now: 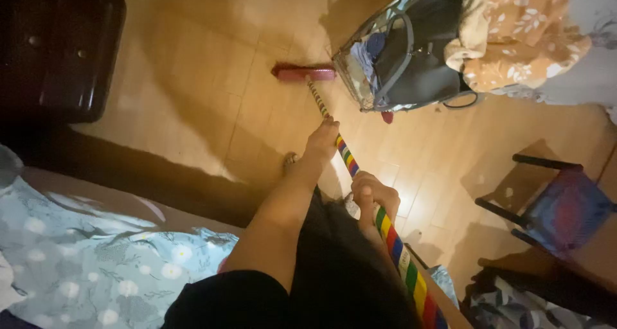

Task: Sweeping the wooden floor in a bedroom with a broom.

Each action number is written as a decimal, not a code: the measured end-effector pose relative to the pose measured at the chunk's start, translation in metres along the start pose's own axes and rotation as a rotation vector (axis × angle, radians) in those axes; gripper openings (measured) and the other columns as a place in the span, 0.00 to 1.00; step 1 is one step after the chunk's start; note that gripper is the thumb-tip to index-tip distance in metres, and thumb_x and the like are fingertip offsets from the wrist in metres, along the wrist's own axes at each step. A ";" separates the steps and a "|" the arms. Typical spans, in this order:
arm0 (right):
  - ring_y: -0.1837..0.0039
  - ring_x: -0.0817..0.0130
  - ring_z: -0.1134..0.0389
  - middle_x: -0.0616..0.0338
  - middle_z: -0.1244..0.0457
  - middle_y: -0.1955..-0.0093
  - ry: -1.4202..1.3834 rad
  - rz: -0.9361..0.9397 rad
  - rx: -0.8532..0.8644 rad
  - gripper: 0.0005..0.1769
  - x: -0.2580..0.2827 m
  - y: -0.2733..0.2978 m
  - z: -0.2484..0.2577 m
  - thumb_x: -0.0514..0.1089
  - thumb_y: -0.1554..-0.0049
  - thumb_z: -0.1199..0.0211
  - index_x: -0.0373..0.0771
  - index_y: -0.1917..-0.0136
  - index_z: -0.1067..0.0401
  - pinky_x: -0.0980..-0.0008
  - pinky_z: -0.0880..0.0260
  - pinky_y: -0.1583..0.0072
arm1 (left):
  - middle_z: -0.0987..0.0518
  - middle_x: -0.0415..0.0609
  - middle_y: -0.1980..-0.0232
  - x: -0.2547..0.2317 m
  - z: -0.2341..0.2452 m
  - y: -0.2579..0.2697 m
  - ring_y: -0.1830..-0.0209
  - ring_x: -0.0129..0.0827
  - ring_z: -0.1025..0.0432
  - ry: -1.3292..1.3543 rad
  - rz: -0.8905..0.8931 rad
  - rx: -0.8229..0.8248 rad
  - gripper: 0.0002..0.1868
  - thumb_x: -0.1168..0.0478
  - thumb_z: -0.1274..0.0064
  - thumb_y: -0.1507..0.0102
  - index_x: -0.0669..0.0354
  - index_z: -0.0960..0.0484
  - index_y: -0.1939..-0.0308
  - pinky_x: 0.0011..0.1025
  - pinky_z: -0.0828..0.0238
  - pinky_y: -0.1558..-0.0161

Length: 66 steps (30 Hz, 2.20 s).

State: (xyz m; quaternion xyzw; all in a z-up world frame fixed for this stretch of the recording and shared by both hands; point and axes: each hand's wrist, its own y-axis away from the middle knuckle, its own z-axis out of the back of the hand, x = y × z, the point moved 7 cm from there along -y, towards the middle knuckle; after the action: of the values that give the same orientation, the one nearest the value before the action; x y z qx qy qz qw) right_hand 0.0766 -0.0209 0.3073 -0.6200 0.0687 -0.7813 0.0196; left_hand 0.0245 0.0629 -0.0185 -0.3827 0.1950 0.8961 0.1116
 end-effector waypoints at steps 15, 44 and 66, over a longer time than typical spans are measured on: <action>0.65 0.68 0.41 0.56 0.44 0.70 0.042 -0.121 0.139 0.23 0.004 0.102 0.106 0.35 0.34 0.54 0.33 0.72 0.43 0.68 0.40 0.59 | 0.23 0.67 0.51 -0.083 -0.091 0.118 0.52 0.61 0.26 -0.004 -0.165 -0.261 0.22 0.60 0.45 0.50 0.64 0.23 0.52 0.49 0.28 0.52; 0.56 0.50 0.35 0.49 0.41 0.63 -0.114 0.338 0.411 0.11 0.034 0.094 0.061 0.27 0.38 0.43 0.32 0.63 0.36 0.53 0.32 0.46 | 0.20 0.55 0.60 -0.056 0.049 0.150 0.54 0.50 0.25 0.283 0.545 -0.046 0.26 0.40 0.57 0.36 0.58 0.16 0.55 0.46 0.28 0.52; 0.62 0.56 0.37 0.51 0.43 0.68 -0.182 0.138 0.345 0.18 0.015 0.068 0.019 0.27 0.36 0.52 0.32 0.68 0.41 0.61 0.32 0.49 | 0.22 0.65 0.42 0.081 -0.059 0.101 0.44 0.58 0.25 -0.169 0.306 -0.011 0.22 0.61 0.49 0.34 0.62 0.28 0.36 0.46 0.26 0.45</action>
State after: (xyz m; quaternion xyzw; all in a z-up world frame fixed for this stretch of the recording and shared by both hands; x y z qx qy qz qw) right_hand 0.0877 -0.0913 0.3168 -0.6695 -0.0258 -0.7190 0.1848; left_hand -0.0283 -0.0498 -0.0879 -0.2725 0.2360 0.9327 -0.0122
